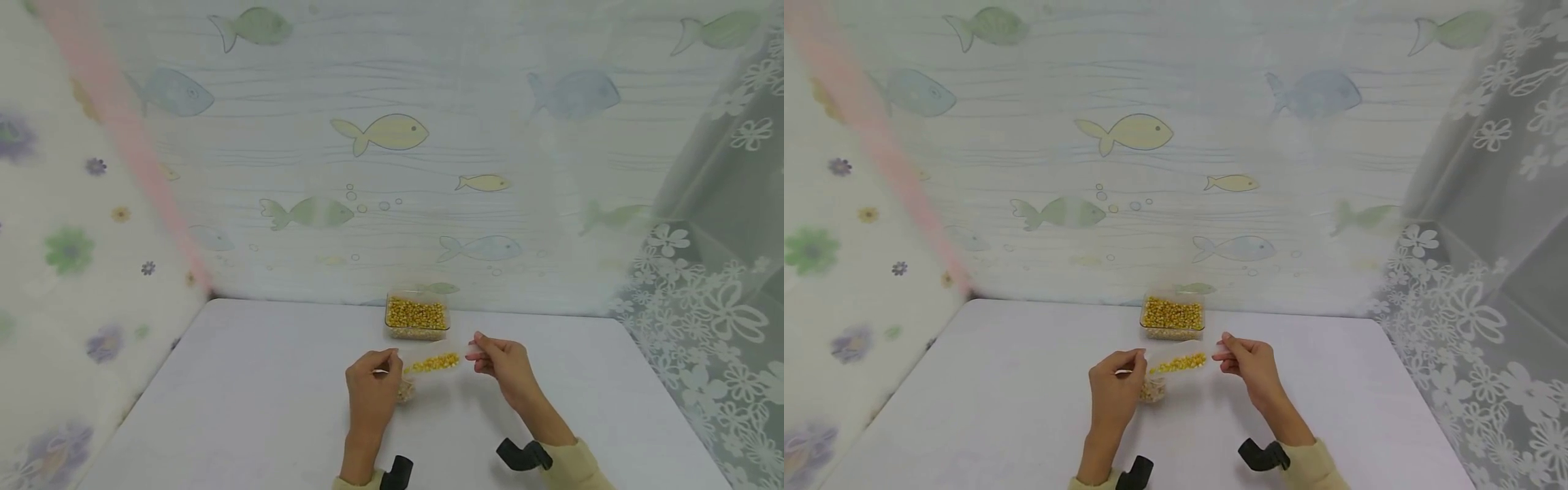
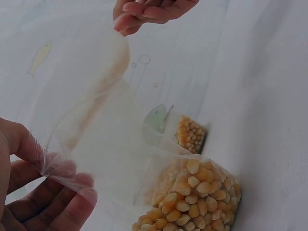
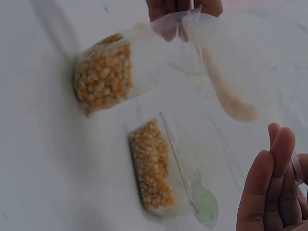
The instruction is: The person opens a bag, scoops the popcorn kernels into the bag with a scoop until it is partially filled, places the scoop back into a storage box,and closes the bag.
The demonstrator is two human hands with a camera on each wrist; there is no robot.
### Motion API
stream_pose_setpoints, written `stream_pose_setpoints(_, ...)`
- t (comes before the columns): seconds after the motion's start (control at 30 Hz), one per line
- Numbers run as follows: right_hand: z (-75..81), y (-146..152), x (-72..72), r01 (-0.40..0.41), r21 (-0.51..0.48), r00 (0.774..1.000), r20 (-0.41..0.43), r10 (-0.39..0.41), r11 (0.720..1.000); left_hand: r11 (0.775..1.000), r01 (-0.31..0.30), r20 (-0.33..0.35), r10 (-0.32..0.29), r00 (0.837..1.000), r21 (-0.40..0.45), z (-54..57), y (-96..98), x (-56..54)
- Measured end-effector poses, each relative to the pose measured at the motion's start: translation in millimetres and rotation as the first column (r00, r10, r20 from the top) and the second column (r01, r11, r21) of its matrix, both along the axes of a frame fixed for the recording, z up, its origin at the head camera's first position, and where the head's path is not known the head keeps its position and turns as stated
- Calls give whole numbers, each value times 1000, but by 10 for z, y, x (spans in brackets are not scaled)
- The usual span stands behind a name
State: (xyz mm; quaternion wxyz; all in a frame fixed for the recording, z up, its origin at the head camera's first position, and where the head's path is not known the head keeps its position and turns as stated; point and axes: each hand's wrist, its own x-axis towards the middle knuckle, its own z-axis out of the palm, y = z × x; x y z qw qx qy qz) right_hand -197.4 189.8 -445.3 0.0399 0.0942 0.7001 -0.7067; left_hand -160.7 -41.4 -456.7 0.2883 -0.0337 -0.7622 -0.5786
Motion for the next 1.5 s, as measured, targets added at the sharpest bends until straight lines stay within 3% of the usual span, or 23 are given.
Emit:
stream_pose_setpoints(0.23, 190, -104, 126, 10, 150, 984, -177, 17, 989, 1000, 12, 59, -13, 998, 8, 20, 8, 30)
stream_pose_setpoints(0.43, 436, -266, 296, 20, 336, 916, -383, 117, 942, 1000, 18, 72, -20, 997, 21, 32, 11, 40)
stream_pose_setpoints(0.5, 495, -314, 339, 24, 377, 900, -411, 144, 926, 999, 17, 75, -19, 997, 28, 29, 15, 41)
stream_pose_setpoints(0.67, 574, -389, 407, 39, 438, 891, -422, 167, 898, 1000, 15, 59, -16, 998, 17, 12, 28, 34)
stream_pose_setpoints(0.93, 564, -436, 423, 22, 427, 896, -410, 172, 904, 1000, 7, 37, -7, 999, -19, 15, 39, 34)
stream_pose_setpoints(1.1, 497, -399, 374, 40, 440, 892, -421, 167, 897, 1000, 4, 16, -4, 1000, 12, 12, 14, 7)
stream_pose_setpoints(1.33, 384, -201, 325, 105, 337, 875, -478, 74, 935, 999, 8, 3, -8, 1000, 39, -7, -26, -19)
stream_pose_setpoints(1.5, 316, -34, 232, 194, 251, 870, -491, -48, 948, 999, -1, 8, 1, 1000, 36, -4, -36, -12)
